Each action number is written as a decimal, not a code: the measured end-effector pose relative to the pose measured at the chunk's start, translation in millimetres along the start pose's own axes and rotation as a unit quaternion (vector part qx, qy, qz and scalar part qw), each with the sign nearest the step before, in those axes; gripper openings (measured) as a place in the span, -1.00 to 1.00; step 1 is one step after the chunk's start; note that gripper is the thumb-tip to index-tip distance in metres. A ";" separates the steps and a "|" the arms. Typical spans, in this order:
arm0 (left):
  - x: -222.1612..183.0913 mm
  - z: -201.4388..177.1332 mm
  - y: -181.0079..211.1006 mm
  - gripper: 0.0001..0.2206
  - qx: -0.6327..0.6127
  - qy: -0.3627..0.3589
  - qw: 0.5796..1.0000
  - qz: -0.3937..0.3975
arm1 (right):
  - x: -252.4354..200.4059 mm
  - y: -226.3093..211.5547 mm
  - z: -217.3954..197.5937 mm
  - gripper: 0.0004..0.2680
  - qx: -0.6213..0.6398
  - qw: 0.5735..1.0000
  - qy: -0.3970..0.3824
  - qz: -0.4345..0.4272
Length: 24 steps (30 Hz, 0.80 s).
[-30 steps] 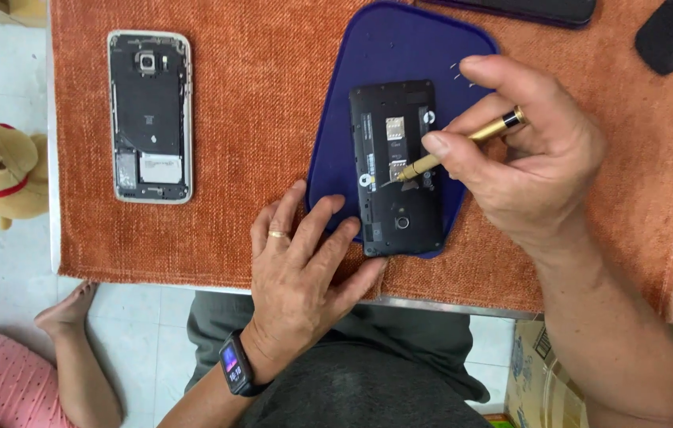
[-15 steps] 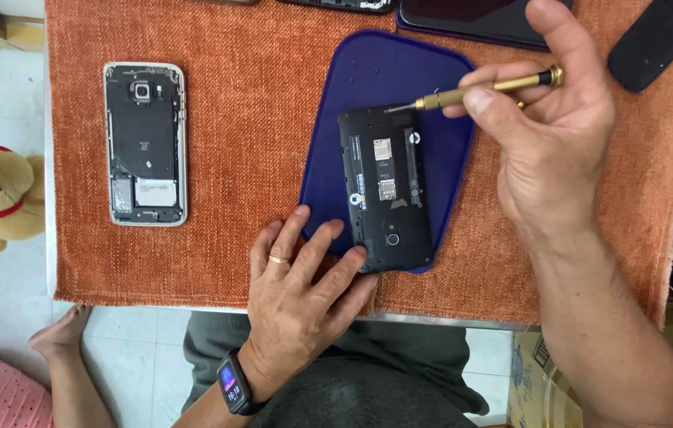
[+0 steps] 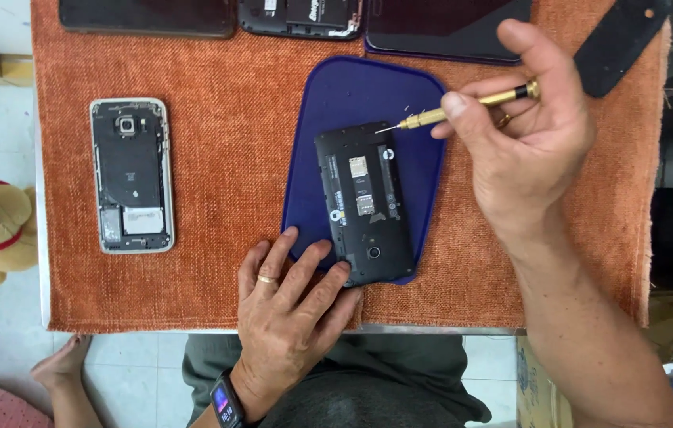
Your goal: Using a precision screwdriver to remove screws from the internal frame of a mobile phone during disassembly.
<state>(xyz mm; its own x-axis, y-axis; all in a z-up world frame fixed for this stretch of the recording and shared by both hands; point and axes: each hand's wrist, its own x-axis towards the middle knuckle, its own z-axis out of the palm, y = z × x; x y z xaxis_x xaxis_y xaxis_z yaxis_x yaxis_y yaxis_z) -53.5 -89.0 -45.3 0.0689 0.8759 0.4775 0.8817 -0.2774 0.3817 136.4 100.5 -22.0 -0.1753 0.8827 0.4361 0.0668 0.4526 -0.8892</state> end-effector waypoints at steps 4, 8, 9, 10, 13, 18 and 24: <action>1.4 0.8 1.0 -0.72 -0.004 0.009 1.000 0.002 | 1.7 -9.1 0.0 -0.64 -0.046 0.999 0.011 0.016; 1.2 1.2 0.8 -0.71 0.005 0.009 1.000 0.009 | 3.4 -8.5 -3.8 -0.69 -0.068 0.997 0.031 0.024; 1.0 1.0 0.9 -0.71 0.005 0.010 1.000 0.012 | 3.7 -9.1 -4.1 -0.71 -0.077 0.996 0.032 0.019; 2.5 0.6 1.2 -0.71 0.005 0.008 1.000 0.012 | 4.5 -9.5 -4.6 -0.71 -0.076 0.996 0.032 0.021; 1.5 -1.0 2.5 -0.76 -0.008 0.001 1.000 0.002 | 1.2 -10.9 -5.9 -0.72 -0.109 0.993 0.033 0.013; 0.9 1.1 -0.4 -0.67 0.001 -0.017 1.000 -0.016 | -3.5 -5.6 -10.7 -0.84 -0.167 0.985 -0.008 -0.035; -4.0 2.8 -0.2 -0.65 0.000 -0.020 0.999 -0.025 | -3.6 -20.9 -8.7 -0.79 -0.158 0.983 -0.067 -0.064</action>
<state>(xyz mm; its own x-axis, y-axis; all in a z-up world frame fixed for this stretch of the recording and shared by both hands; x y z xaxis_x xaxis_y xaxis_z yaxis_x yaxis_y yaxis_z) -52.6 -91.3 -49.5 0.0428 0.9040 0.4253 0.8844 -0.2323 0.4048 144.2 88.9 -3.8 -0.3287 0.8005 0.5012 0.3344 0.5950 -0.7309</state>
